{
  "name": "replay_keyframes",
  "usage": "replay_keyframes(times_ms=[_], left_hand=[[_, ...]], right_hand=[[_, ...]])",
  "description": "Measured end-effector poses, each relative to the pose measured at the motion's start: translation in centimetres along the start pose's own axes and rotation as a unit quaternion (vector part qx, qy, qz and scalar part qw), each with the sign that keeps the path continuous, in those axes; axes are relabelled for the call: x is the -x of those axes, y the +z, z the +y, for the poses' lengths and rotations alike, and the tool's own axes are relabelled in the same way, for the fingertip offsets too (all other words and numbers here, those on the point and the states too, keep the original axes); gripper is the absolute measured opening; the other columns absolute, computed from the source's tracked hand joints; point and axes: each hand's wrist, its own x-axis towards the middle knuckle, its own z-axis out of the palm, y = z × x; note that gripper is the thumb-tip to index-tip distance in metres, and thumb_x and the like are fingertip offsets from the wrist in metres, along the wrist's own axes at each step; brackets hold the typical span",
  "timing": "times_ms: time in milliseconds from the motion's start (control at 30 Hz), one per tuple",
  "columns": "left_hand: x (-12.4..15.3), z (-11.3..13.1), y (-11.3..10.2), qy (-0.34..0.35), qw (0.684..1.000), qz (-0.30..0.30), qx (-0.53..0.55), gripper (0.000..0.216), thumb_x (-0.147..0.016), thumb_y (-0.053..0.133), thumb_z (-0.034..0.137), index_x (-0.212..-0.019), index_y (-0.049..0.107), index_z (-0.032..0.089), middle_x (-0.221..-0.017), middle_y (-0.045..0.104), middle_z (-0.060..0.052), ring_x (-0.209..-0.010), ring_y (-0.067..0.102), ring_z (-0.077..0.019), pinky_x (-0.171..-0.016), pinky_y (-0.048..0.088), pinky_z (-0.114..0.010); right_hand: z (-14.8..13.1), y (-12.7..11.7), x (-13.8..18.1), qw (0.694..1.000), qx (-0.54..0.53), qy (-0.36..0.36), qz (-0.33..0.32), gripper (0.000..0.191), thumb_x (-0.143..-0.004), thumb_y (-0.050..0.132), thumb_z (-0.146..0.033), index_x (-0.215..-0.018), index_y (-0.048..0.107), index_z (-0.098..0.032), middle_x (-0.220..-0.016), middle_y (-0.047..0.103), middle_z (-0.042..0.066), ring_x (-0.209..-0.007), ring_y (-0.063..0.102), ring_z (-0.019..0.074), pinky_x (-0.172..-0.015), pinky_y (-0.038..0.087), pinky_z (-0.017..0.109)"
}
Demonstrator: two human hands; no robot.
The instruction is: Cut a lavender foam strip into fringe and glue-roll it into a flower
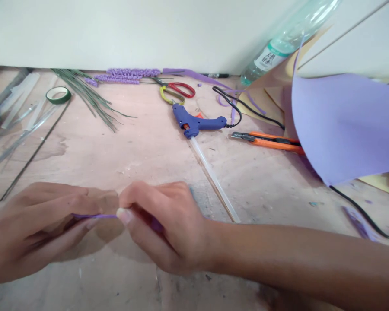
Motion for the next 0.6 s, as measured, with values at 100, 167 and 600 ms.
replay_keyframes(times_ms=[100,167,600], left_hand=[[-0.2,-0.1,-0.4,-0.01,1.0,-0.022,-0.001,0.016,-0.095,0.049,0.009,-0.088,0.054,0.022,-0.061,0.055,0.002,-0.05,0.049,-0.0123,-0.047,0.038,-0.026],[-0.2,-0.3,-0.5,-0.01,1.0,-0.016,-0.004,0.015,-0.094,0.05,0.01,-0.088,0.053,0.022,-0.059,0.05,0.003,-0.049,0.042,-0.0125,-0.046,0.033,-0.028],[0.3,-0.9,-0.4,0.012,1.0,-0.011,-0.021,0.018,-0.091,0.049,0.005,-0.086,0.047,0.022,-0.063,0.054,0.004,-0.053,0.045,-0.0137,-0.051,0.033,-0.028]], right_hand=[[-0.1,-0.2,-0.3,0.997,-0.037,0.028,0.068,0.016,-0.097,0.047,-0.013,-0.083,0.046,-0.021,-0.066,0.047,-0.005,-0.058,0.046,0.0097,-0.056,0.038,0.026],[-0.1,-0.2,-0.4,0.994,-0.043,0.02,0.094,0.024,-0.098,0.046,-0.012,-0.076,0.042,-0.021,-0.064,0.044,-0.004,-0.058,0.043,0.01,-0.056,0.036,0.027],[0.3,-3.3,-2.2,0.964,-0.04,0.043,0.26,0.031,-0.108,0.041,-0.02,-0.077,0.04,-0.023,-0.066,0.04,-0.003,-0.059,0.043,0.0127,-0.056,0.036,0.031]])
